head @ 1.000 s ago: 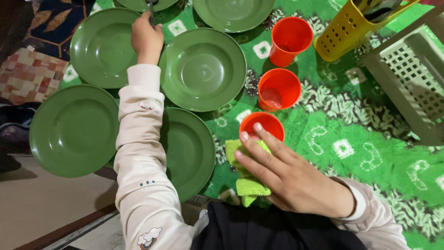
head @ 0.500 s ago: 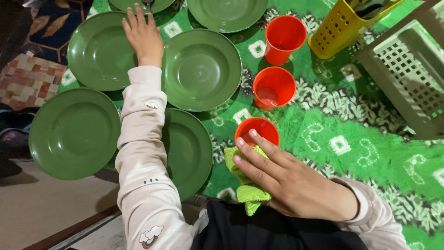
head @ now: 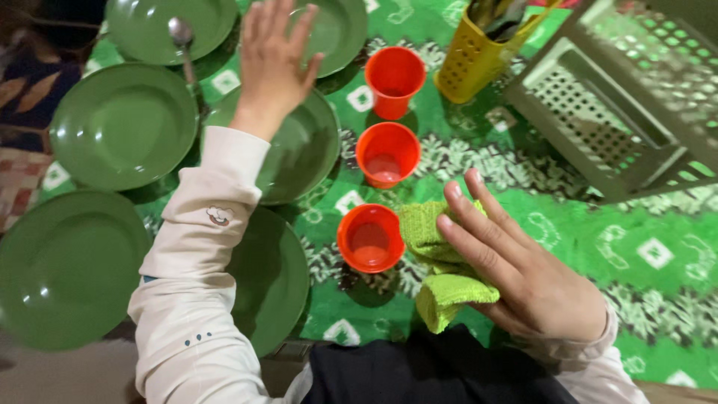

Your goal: The person dries an orange plastic cup and several metal spoons using a green cloth. The dried items are placed on a table with green plates and orange cups.

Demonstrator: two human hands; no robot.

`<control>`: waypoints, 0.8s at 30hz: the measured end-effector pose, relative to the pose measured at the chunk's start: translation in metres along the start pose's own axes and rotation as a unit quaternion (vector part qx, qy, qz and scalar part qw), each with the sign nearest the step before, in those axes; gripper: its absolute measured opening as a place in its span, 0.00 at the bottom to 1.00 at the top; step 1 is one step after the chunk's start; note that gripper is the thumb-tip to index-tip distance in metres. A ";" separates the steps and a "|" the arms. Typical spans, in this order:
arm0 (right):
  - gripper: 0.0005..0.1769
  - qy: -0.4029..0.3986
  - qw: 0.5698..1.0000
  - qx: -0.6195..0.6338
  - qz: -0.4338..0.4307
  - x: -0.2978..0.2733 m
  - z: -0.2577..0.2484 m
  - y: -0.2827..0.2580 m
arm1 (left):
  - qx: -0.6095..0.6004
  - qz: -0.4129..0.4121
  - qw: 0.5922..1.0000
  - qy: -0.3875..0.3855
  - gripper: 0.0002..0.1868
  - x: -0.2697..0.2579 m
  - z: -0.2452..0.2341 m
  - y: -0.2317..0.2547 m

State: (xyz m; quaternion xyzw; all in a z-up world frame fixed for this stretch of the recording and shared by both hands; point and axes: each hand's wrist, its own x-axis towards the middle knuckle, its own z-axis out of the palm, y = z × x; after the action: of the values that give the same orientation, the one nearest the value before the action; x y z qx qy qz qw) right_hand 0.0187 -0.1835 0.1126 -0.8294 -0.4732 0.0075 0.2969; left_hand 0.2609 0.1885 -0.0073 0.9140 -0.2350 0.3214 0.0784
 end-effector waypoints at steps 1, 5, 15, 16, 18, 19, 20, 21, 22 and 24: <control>0.60 0.005 1.000 -0.004 0.012 -0.003 -0.003 -0.001 | -0.016 0.028 0.999 0.011 0.32 0.014 0.002 0.021; 0.58 0.025 0.998 -0.028 0.042 -0.016 -0.016 -0.001 | -0.061 0.122 0.987 0.079 0.24 0.065 0.021 0.090; 0.56 0.037 0.997 -0.042 0.060 -0.035 -0.041 0.009 | -0.236 0.059 0.966 0.091 0.14 0.154 0.085 0.170; 0.56 0.035 0.996 -0.041 0.065 -0.035 -0.042 0.009 | -0.255 0.048 0.961 0.090 0.11 0.156 0.090 0.173; 0.55 0.035 0.996 -0.040 0.070 -0.037 -0.043 0.010 | -0.300 0.014 0.951 0.069 0.07 0.158 0.100 0.175; 0.54 0.038 0.996 -0.040 0.067 -0.037 -0.044 0.011 | -0.324 -0.008 0.945 0.049 0.06 0.158 0.104 0.175; 0.53 0.040 0.996 -0.040 0.064 -0.037 -0.045 0.011 | -0.347 -0.030 0.937 0.028 0.05 0.159 0.109 0.174; 0.53 0.042 0.996 -0.038 0.065 -0.037 -0.046 0.011 | -0.368 -0.030 0.928 0.041 0.06 0.159 0.111 0.174; 0.53 0.043 0.996 -0.035 0.066 -0.037 -0.046 0.011 | -0.389 -0.030 0.919 0.054 0.06 0.160 0.106 0.176; 0.52 0.048 0.996 -0.032 0.066 -0.036 -0.047 0.011 | -0.407 -0.027 0.909 0.087 0.06 0.165 0.098 0.178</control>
State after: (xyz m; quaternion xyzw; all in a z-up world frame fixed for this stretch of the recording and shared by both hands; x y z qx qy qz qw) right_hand 0.0216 -0.2394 0.1363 -0.8672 -0.4024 -0.0279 0.2920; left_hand 0.3416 -0.0589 0.0178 0.7770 -0.3130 0.2741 0.4724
